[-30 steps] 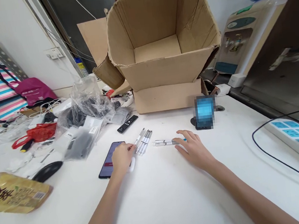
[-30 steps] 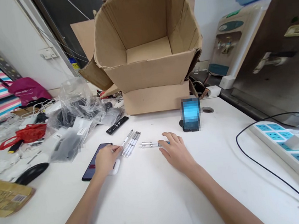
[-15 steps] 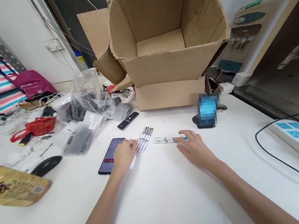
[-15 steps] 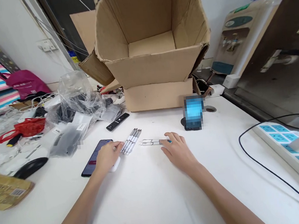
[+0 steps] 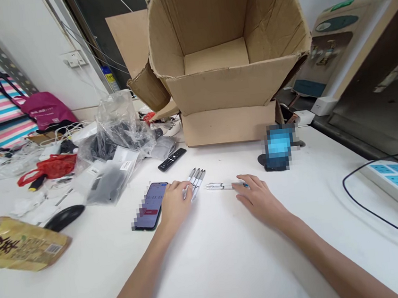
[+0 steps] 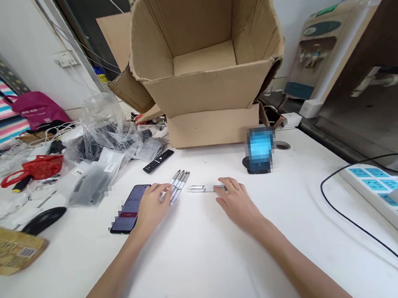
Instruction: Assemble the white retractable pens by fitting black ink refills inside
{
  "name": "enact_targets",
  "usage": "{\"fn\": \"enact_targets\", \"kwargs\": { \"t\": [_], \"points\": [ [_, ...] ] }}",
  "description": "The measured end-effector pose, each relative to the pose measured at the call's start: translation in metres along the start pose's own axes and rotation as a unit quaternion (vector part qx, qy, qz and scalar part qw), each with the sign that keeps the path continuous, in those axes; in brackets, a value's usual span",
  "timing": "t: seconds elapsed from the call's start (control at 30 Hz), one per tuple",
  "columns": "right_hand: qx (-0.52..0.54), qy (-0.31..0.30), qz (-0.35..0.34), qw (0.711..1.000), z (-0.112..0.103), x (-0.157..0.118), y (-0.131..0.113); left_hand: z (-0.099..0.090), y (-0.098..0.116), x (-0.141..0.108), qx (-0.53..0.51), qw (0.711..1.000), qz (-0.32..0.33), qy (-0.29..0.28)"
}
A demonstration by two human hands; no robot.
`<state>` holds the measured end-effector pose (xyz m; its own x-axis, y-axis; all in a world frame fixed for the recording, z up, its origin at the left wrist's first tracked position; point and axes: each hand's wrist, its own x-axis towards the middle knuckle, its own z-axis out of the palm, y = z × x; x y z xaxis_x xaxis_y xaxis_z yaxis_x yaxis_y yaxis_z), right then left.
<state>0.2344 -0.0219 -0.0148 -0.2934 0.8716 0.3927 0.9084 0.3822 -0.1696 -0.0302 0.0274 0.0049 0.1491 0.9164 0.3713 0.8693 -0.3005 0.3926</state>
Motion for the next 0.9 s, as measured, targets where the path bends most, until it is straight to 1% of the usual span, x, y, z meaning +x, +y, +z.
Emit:
{"fn": "enact_targets", "kwargs": {
  "t": [0.17,0.37,0.5,0.6,0.67,0.77,0.83,0.9],
  "points": [
    [0.010,0.015,-0.009,1.000,0.001,0.002,0.003,0.010,0.010,-0.008,-0.015,0.997,0.068,0.019],
    [0.002,0.020,-0.010,1.000,0.006,0.002,0.004,0.015,0.021,-0.017,-0.022,0.986,0.164,0.032],
    [-0.006,0.013,0.008,1.000,0.007,0.002,0.005,0.017,0.023,-0.019,-0.031,0.979,0.198,0.024],
    [-0.001,0.006,0.018,1.000,0.007,0.002,0.006,0.017,0.024,-0.020,-0.031,0.977,0.209,0.024],
    [0.009,0.008,0.003,1.000,0.006,0.003,0.005,0.017,0.024,-0.021,-0.029,0.976,0.214,0.022],
    [0.032,0.020,-0.039,0.999,0.004,0.004,-0.002,0.016,0.026,-0.022,-0.027,0.972,0.234,0.012],
    [0.052,0.026,-0.062,0.996,0.002,0.004,-0.009,0.016,0.027,-0.023,-0.020,0.963,0.267,-0.013],
    [0.079,0.014,-0.077,0.994,0.001,0.003,-0.017,0.017,0.028,-0.024,-0.003,0.952,0.302,-0.043]
  ]
}}
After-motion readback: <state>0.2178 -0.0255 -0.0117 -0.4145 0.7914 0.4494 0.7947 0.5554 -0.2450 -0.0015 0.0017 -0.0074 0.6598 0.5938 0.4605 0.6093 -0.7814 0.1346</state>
